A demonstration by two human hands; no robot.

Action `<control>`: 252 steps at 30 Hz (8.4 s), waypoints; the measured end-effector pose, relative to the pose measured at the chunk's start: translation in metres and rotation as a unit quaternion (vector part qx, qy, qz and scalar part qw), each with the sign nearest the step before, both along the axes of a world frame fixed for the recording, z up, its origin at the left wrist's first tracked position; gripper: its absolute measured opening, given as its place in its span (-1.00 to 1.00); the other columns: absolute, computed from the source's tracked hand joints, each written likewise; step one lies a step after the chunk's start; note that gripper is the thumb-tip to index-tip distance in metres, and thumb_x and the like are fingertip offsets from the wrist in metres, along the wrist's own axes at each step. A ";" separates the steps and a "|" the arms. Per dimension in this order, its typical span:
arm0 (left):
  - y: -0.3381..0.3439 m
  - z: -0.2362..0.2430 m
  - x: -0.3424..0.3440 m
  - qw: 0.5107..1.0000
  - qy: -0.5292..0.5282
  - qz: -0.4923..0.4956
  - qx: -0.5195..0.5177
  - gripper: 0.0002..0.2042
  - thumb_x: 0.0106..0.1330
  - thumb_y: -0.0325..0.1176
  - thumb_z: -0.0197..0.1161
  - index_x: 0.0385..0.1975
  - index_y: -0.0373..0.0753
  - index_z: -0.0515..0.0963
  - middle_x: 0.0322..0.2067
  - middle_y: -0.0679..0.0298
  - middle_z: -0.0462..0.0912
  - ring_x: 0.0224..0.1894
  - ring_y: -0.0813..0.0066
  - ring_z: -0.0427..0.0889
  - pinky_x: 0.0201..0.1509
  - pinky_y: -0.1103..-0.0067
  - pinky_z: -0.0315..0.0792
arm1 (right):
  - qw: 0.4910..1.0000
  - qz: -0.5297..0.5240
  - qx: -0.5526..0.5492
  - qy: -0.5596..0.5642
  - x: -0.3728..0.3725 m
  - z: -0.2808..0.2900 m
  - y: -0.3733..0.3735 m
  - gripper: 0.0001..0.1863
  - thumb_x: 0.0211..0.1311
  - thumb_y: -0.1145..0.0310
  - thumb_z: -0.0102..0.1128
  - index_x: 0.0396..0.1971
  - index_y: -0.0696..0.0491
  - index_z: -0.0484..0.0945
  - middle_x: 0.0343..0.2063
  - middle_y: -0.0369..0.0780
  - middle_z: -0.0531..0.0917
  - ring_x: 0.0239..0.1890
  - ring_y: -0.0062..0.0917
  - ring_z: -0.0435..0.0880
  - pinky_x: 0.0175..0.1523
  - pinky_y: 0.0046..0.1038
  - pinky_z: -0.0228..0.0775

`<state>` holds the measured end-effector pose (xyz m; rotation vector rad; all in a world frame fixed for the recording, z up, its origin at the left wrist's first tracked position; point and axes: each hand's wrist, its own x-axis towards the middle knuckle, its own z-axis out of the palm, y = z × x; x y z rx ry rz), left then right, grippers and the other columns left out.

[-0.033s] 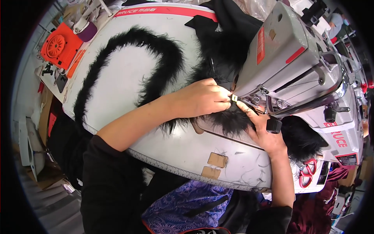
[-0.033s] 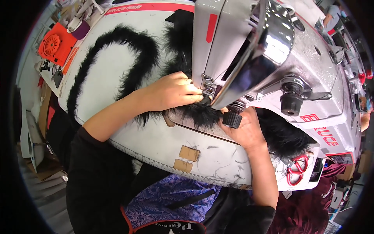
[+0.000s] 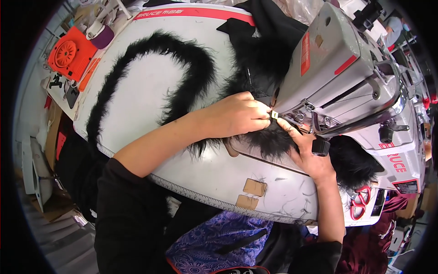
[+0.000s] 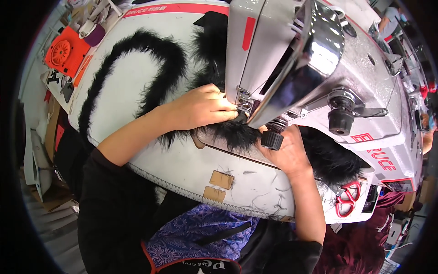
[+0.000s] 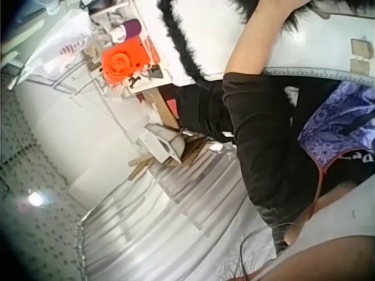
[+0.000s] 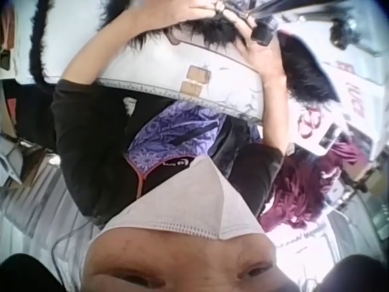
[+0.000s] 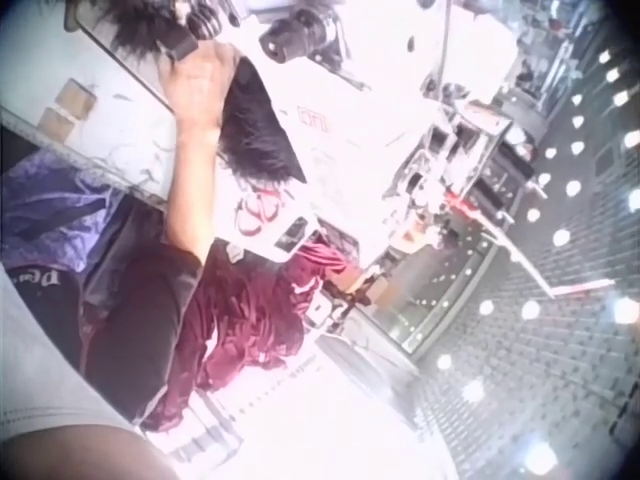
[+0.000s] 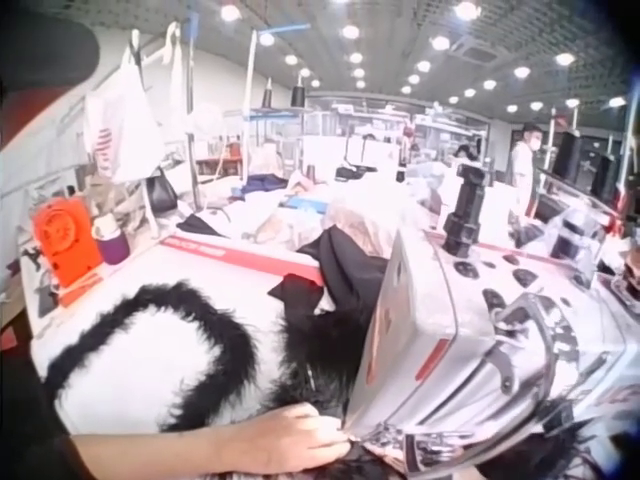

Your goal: The person is using an industrial sewing machine to attach black fur trim to a garment.

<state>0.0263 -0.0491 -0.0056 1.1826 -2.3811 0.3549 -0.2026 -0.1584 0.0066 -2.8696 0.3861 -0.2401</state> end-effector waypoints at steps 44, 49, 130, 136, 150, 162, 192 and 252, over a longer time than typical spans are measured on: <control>-0.001 0.004 -0.002 1.000 -0.022 0.004 -0.020 -0.88 0.06 -0.39 0.06 -0.42 -0.21 0.48 -0.32 0.39 0.51 -0.05 0.51 0.42 -0.07 0.58 0.32 | 0.995 -0.063 -0.037 -0.067 0.016 -0.007 0.013 -0.56 -0.20 0.20 0.33 -0.26 0.08 0.53 -0.35 -0.13 0.57 -0.26 -0.20 0.53 -0.09 -0.22 0.34; -0.004 -0.002 0.003 0.999 -0.030 -0.019 -0.026 -0.89 0.06 -0.39 0.06 -0.44 -0.22 0.47 -0.37 0.40 0.47 -0.10 0.53 0.43 -0.09 0.59 0.31 | 0.997 -0.070 0.000 -0.021 0.019 -0.002 0.016 -0.33 -0.21 0.47 0.27 0.08 0.07 0.37 -0.32 -0.07 0.56 -0.22 -0.16 0.52 -0.03 -0.27 0.30; 0.036 0.025 -0.006 0.984 -0.041 -0.101 0.142 -0.68 -0.40 -0.47 0.27 -0.55 -0.23 0.36 -0.54 0.28 0.32 -0.41 0.34 0.40 -0.09 0.41 0.32 | 0.988 0.076 -0.033 -0.130 -0.008 0.004 0.034 -0.45 -0.46 0.53 0.27 -0.22 0.10 0.45 -0.23 -0.18 0.48 -0.10 -0.23 0.46 -0.02 -0.27 0.29; 0.044 0.024 -0.004 0.995 0.009 -0.037 0.094 -0.67 -0.41 -0.52 0.25 -0.51 -0.27 0.38 -0.56 0.27 0.31 -0.43 0.31 0.38 -0.18 0.46 0.30 | 0.983 0.096 -0.015 -0.153 0.000 0.001 0.032 -0.45 -0.45 0.52 0.28 -0.22 0.11 0.46 -0.26 -0.20 0.48 -0.15 -0.26 0.46 -0.11 -0.32 0.28; 0.023 -0.004 -0.004 0.992 0.086 0.053 0.070 -0.61 -0.22 -0.51 0.21 -0.25 -0.20 0.53 -0.53 0.32 0.44 -0.41 0.36 0.47 -0.24 0.49 0.25 | 0.960 0.013 -0.133 -0.246 0.020 -0.019 0.029 -0.71 -0.13 0.42 0.10 -0.29 0.03 0.59 -0.32 -0.22 0.52 -0.19 -0.37 0.43 -0.05 -0.35 0.24; 0.021 0.005 -0.011 0.992 0.113 0.036 0.040 -0.65 -0.23 -0.61 0.20 -0.32 -0.30 0.47 -0.26 0.25 0.49 -0.16 0.27 0.44 -0.09 0.46 0.31 | 0.956 -0.058 -0.133 -0.254 0.024 -0.031 0.021 -0.61 -0.27 0.41 0.26 -0.27 -0.08 0.53 -0.38 -0.32 0.50 -0.16 -0.46 0.45 -0.13 -0.39 0.22; 0.024 0.001 -0.011 0.988 0.152 -0.010 0.035 -0.83 -0.07 -0.57 0.16 -0.41 -0.33 0.53 -0.22 0.21 0.58 -0.16 0.25 0.54 -0.15 0.45 0.38 | 0.964 0.041 -0.136 -0.225 0.020 -0.024 0.009 -0.76 -0.08 0.42 0.07 -0.32 -0.07 0.54 -0.40 -0.31 0.44 -0.13 -0.48 0.43 -0.04 -0.47 0.37; 0.044 0.016 -0.031 0.982 -0.011 0.181 0.052 -0.80 -0.03 -0.47 0.16 -0.35 -0.15 0.55 -0.45 0.42 0.46 -0.37 0.52 0.43 -0.12 0.50 0.23 | 0.988 -0.015 -0.098 -0.122 0.015 0.002 0.030 -0.41 -0.46 0.72 0.09 -0.20 0.06 0.49 -0.14 -0.34 0.58 -0.12 -0.48 0.48 0.06 -0.43 0.12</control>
